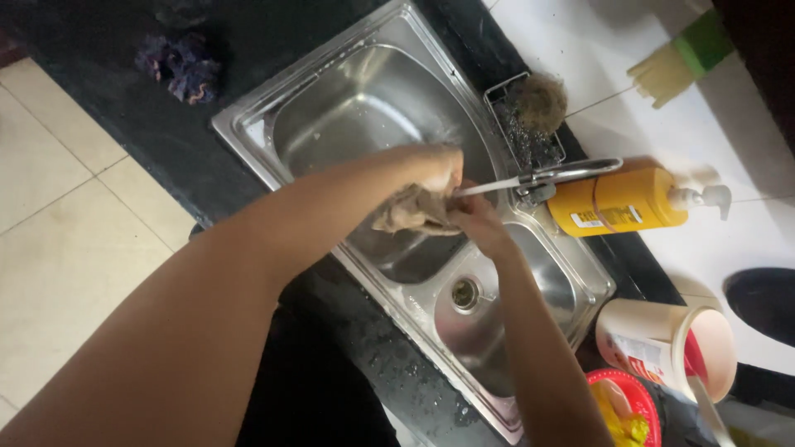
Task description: Cleaning a gas stove with a wet cloth and washing the cloth in a sink.
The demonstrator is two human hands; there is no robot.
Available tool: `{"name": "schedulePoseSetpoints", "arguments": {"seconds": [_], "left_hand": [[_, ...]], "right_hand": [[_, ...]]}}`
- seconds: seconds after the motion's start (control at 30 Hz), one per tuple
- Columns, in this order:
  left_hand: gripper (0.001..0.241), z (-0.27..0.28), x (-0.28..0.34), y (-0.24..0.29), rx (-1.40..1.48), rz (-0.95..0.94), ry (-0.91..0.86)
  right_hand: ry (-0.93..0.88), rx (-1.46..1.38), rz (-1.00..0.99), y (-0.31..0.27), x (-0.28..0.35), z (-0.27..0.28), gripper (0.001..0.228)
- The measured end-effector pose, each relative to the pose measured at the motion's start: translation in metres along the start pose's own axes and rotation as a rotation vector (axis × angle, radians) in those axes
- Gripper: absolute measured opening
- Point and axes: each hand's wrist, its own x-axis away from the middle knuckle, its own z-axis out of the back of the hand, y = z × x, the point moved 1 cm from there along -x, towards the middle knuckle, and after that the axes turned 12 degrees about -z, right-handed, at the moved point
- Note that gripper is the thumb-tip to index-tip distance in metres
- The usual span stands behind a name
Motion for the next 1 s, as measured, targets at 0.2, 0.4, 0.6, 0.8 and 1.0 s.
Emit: {"name": "schedulePoseSetpoints", "arguments": {"seconds": [0.2, 0.4, 0.6, 0.8, 1.0], "left_hand": [[0.031, 0.007, 0.022, -0.004, -0.343, -0.064, 0.006], [0.055, 0.015, 0.041, 0.01, -0.344, 0.118, 0.061], [0.027, -0.11, -0.034, -0.004, 0.647, 0.373, 0.566], [0.054, -0.099, 0.064, 0.03, 2.062, 0.002, 0.674], [0.09, -0.078, 0.029, 0.027, 2.407, 0.307, 0.54]], "right_hand": [[0.211, 0.902, -0.353, -0.003, 0.0, 0.011, 0.039], [0.619, 0.339, -0.226, 0.009, 0.003, 0.01, 0.036], [-0.183, -0.837, 0.032, -0.016, -0.029, -0.037, 0.035], [0.404, -0.734, -0.396, -0.023, -0.043, -0.033, 0.041], [0.82, 0.028, -0.276, -0.01, -0.011, -0.099, 0.041]]}}
